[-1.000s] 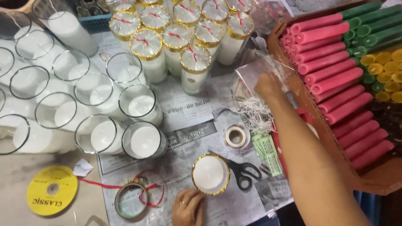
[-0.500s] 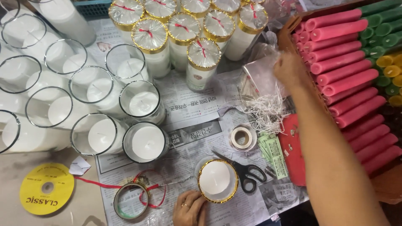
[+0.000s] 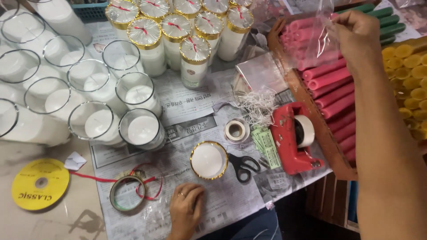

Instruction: Wrapping glass candles in plastic sleeves and securing them with decorative gold bands or ribbons.

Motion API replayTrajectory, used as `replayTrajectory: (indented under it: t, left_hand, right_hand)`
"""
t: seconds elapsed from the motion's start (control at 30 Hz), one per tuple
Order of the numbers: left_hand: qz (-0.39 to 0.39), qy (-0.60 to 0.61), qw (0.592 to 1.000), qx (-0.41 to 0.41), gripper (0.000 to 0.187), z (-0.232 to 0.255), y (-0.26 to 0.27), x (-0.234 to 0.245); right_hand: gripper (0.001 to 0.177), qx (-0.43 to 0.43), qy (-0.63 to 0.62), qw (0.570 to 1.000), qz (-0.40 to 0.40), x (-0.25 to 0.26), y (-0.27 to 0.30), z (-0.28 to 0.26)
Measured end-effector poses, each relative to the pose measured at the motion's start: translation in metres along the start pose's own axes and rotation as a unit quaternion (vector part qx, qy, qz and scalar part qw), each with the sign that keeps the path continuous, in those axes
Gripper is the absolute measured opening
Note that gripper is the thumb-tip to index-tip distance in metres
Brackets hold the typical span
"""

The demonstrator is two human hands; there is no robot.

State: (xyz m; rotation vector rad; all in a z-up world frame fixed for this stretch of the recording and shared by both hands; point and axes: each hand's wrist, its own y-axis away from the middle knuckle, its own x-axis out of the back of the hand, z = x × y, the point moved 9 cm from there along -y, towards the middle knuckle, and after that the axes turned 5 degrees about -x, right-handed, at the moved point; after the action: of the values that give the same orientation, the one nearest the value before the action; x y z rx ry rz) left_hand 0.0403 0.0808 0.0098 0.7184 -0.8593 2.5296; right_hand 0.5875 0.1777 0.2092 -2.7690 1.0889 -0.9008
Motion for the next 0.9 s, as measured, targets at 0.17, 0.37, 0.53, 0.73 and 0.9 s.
replayTrajectory:
  t: [0.17, 0.37, 0.53, 0.73, 0.9]
  left_hand:
    - [0.017, 0.101, 0.995, 0.008, 0.013, 0.035, 0.006, 0.009]
    - [0.032, 0.243, 0.966, -0.080, 0.069, 0.152, -0.063, 0.042]
    - [-0.125, 0.275, 0.938, -0.171, 0.115, 0.197, -0.111, 0.011]
    - [-0.286, 0.395, 0.868, -0.093, 0.007, 0.146, -0.057, -0.041]
    - [-0.119, 0.711, 0.663, 0.202, 0.007, 0.074, -0.022, -0.038]
  right_hand:
    - [0.018, -0.164, -0.008, 0.984, -0.070, 0.006, 0.144, -0.102]
    - [0.017, -0.024, -0.059, 0.914, -0.400, -0.011, 0.274, -0.106]
    - [0.022, -0.025, -0.147, 0.807, -0.572, -0.021, 0.337, -0.146]
    - [0.059, -0.294, -0.361, 0.588, -0.661, 0.011, 0.336, -0.017]
    - [0.045, -0.120, -0.493, 0.764, -0.397, 0.009, 0.330, -0.043]
